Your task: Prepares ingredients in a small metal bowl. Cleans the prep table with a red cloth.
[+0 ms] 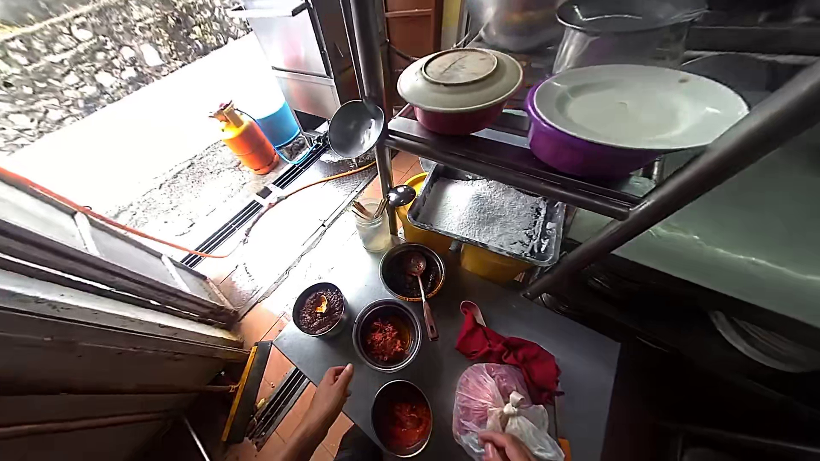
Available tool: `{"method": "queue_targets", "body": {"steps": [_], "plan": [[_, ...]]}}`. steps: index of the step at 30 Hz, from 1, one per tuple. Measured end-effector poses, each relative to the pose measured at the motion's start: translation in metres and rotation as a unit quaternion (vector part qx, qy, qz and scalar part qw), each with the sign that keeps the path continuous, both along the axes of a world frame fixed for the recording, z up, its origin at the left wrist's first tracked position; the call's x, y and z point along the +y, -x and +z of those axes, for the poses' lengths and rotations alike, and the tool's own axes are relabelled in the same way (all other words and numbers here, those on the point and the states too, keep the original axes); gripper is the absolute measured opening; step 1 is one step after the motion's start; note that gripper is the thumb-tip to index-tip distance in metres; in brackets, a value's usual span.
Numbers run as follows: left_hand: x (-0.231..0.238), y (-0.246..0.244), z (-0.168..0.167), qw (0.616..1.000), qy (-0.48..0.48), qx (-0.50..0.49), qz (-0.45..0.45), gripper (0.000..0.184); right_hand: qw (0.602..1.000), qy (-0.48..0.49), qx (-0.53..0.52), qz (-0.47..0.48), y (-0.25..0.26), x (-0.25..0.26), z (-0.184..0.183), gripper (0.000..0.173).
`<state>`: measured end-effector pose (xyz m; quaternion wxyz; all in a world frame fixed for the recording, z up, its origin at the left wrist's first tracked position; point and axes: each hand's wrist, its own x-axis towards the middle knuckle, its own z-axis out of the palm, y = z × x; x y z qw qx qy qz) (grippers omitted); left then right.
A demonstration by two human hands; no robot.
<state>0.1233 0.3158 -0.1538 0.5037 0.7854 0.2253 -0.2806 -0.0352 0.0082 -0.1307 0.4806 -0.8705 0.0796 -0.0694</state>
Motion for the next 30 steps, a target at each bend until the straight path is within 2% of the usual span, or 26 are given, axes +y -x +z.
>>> {"method": "queue_targets", "body": {"steps": [3, 6, 9, 11, 13, 15, 18, 20, 24, 27, 29, 30], "plan": [[-0.002, -0.042, -0.036, 0.987, 0.117, 0.081, 0.069, 0.06, 0.998, 0.042, 0.026, -0.035, -0.074, 0.02, 0.015, 0.029], [-0.019, -0.074, -0.065, 0.977, 0.16, 0.114, 0.079, 0.057, 0.986, 0.105, 0.076, -0.101, -0.154, 0.035, 0.012, 0.032], [-0.019, -0.085, -0.073, 0.976, 0.159, 0.133, 0.061, 0.044, 0.953, 0.133, 0.245, -0.119, -0.222, 0.04, 0.017, 0.041], [-0.008, -0.09, -0.065, 0.962, 0.2, 0.16, 0.089, 0.035, 0.936, 0.155, 0.29, -0.129, -0.253, 0.042, 0.021, 0.045], [0.008, -0.091, -0.05, 0.949, 0.234, 0.179, 0.113, 0.034, 0.939, 0.175, 0.245, -0.168, -0.253, 0.041, 0.028, 0.04], [0.022, -0.087, -0.037, 0.944, 0.243, 0.196, 0.109, 0.037, 0.928, 0.19, 0.211, -0.24, -0.221, 0.029, 0.04, 0.031], [0.031, -0.084, -0.024, 0.937, 0.266, 0.206, 0.097, 0.037, 0.881, 0.21, 0.255, -0.339, -0.164, 0.002, 0.058, 0.024], [0.039, -0.084, -0.023, 0.936, 0.271, 0.209, 0.086, 0.036, 0.86, 0.221, 0.308, -0.342, -0.151, -0.007, 0.053, 0.022], [0.052, -0.082, -0.023, 0.941, 0.259, 0.21, 0.055, 0.041, 0.884, 0.213, 0.301, -0.289, -0.179, -0.022, 0.004, 0.023], [0.06, -0.079, -0.018, 0.944, 0.259, 0.201, 0.03, 0.064, 0.897, 0.195, 0.307, -0.251, -0.227, -0.044, -0.045, 0.032], [0.061, -0.077, -0.008, 0.948, 0.251, 0.197, 0.023, 0.062, 0.882, 0.213, 0.368, -0.202, -0.253, -0.05, -0.073, 0.04], [0.061, -0.077, -0.005, 0.948, 0.251, 0.195, 0.021, 0.057, 0.873, 0.231, 0.387, -0.185, -0.26, -0.048, -0.084, 0.035]]}}
